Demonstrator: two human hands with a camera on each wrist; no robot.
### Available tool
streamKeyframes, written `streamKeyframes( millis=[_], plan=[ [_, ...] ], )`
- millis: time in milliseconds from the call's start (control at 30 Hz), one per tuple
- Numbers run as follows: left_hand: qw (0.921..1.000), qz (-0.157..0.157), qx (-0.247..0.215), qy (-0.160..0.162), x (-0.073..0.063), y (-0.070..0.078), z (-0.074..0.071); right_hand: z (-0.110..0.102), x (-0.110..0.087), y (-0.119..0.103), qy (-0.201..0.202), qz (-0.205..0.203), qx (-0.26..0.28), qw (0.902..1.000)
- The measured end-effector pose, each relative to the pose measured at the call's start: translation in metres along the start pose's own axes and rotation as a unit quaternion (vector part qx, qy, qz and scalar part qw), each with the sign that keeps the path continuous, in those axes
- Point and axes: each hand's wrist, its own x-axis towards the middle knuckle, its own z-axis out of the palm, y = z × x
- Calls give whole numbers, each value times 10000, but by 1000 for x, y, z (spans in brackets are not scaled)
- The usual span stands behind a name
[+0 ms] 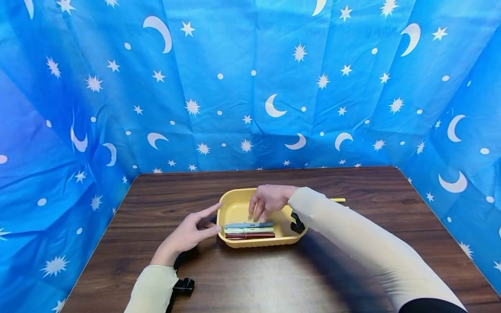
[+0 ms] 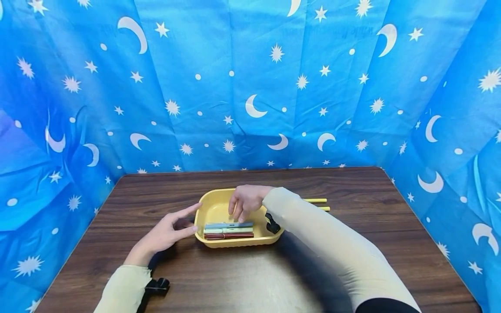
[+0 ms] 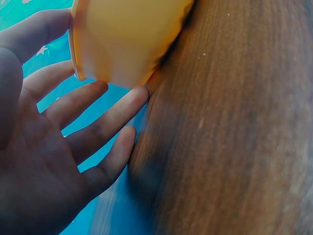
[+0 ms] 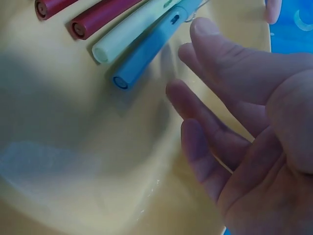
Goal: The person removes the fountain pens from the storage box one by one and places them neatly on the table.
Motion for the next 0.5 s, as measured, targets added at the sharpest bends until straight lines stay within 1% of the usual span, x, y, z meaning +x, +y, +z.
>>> streamKeyframes(
  millis=[133, 167, 233, 300, 400, 433, 467, 500],
  plan=[
    [10000, 86, -26, -14, 1, 0, 0, 2, 0, 2, -101, 134, 31, 9999],
    [10000, 63, -48, -2, 1, -1, 1, 2, 0, 2, -106, 163, 2, 9998],
    [9999, 80, -65, 0, 1, -1, 1, 2, 0, 3, -108, 252, 122, 9995],
    [9999, 109, -73, -19, 1, -2, 0, 3, 0, 4, -106, 396, 475, 9980],
    [10000, 58, -69, -21, 1, -1, 0, 6, 1, 5, -21, 704, 1254, 9896],
    [10000, 44, -78, -23, 1, -1, 0, 7, 1, 6, 14, 753, 1322, 9884],
    [10000, 49, -70, -29, 1, -1, 0, 8, 2, 6, 34, 830, 1527, 9848],
    [10000, 51, -71, -33, 1, -2, 0, 8, 2, 7, 55, 853, 1517, 9847]
  ],
)
